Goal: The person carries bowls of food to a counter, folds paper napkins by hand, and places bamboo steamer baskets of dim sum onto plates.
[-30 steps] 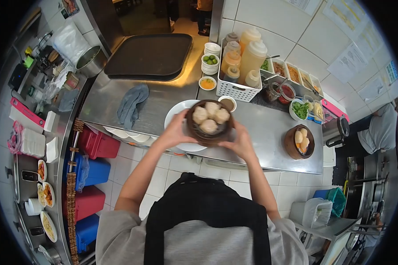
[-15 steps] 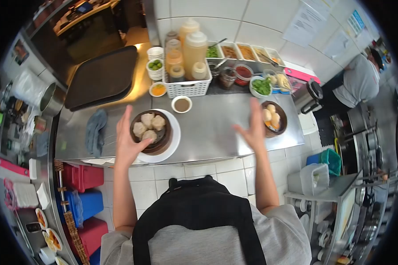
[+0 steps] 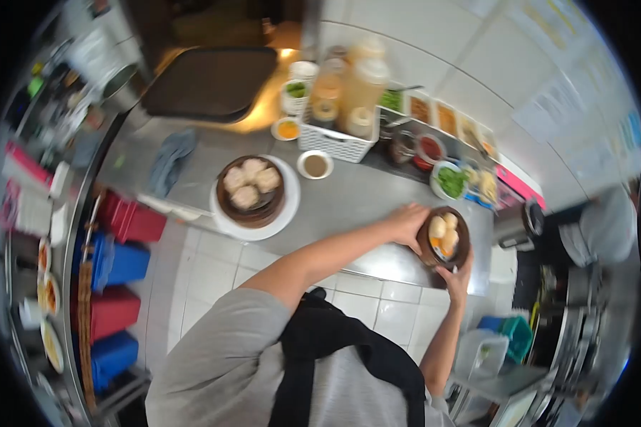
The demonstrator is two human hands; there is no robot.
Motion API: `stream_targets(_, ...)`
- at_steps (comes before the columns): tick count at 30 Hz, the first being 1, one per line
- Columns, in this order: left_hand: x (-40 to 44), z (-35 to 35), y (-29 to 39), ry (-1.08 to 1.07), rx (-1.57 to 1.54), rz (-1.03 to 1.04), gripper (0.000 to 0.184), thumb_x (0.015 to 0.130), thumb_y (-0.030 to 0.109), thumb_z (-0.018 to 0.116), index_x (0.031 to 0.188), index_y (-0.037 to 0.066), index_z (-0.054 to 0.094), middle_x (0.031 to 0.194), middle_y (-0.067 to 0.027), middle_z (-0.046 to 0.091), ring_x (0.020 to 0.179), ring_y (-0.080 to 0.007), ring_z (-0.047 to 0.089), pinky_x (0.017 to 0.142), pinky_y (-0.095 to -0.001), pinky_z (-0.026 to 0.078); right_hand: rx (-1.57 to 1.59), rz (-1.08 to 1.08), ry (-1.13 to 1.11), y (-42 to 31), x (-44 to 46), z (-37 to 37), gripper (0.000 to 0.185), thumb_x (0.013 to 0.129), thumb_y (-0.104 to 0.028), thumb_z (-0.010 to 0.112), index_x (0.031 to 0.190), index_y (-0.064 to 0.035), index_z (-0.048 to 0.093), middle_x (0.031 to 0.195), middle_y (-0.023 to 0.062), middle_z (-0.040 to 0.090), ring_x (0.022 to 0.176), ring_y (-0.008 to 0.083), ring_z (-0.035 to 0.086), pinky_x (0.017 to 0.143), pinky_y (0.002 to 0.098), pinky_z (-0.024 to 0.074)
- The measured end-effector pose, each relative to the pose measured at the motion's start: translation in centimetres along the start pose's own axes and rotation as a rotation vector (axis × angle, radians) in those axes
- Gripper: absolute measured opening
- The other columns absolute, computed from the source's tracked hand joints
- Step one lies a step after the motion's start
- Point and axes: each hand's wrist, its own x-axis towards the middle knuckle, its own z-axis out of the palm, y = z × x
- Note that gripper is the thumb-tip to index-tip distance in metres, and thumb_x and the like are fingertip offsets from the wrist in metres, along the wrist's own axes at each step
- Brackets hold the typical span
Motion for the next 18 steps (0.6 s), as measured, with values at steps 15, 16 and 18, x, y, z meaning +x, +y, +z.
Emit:
stream_targets(15,-26.2,-28.7,5.1,0.447,0.224,-0.454,0.105,0.048,0.026,0.083,0.131,-0.007,0.027,0.129,-0.0251,0.039,0.121,-0.036,0.037,0.102,-0.0382,0.03,0.226,-0.365,-0.569,-20.0,4.4,27.5,0.117,0.047,-0.018,0.086,0.136,0.0037,0.014,0.133,0.02,0.035,0.121,0.0278,0.039,0.103,0.0368,0.0308)
stream_targets(16,-27.4,-29.3,5.0,0.459,0.208,-0.487,0.104,0.048,0.026,0.083,0.13,-0.007,0.028,0.13,-0.0245,0.038,0.122,-0.0353,0.037,0.103,-0.038,0.029,0.207,-0.365,-0.611,-20.7,4.4,28.8,0.117,0.048,-0.02,0.086,0.136,0.004,0.013,0.134,0.0194,0.034,0.122,0.0272,0.038,0.103,0.0367,0.0298)
stream_targets(18,-29.2,-29.7,4.2,0.476,0.161,-0.51,0.103,0.048,0.026,0.083,0.131,-0.006,0.029,0.131,-0.0239,0.038,0.122,-0.0348,0.036,0.103,-0.038,0.029,0.14,-0.367,-0.635,-22.0,4.0,30.2,0.117,0.048,-0.018,0.086,0.136,0.0038,0.013,0.133,0.0194,0.035,0.121,0.0266,0.038,0.104,0.0364,0.0297)
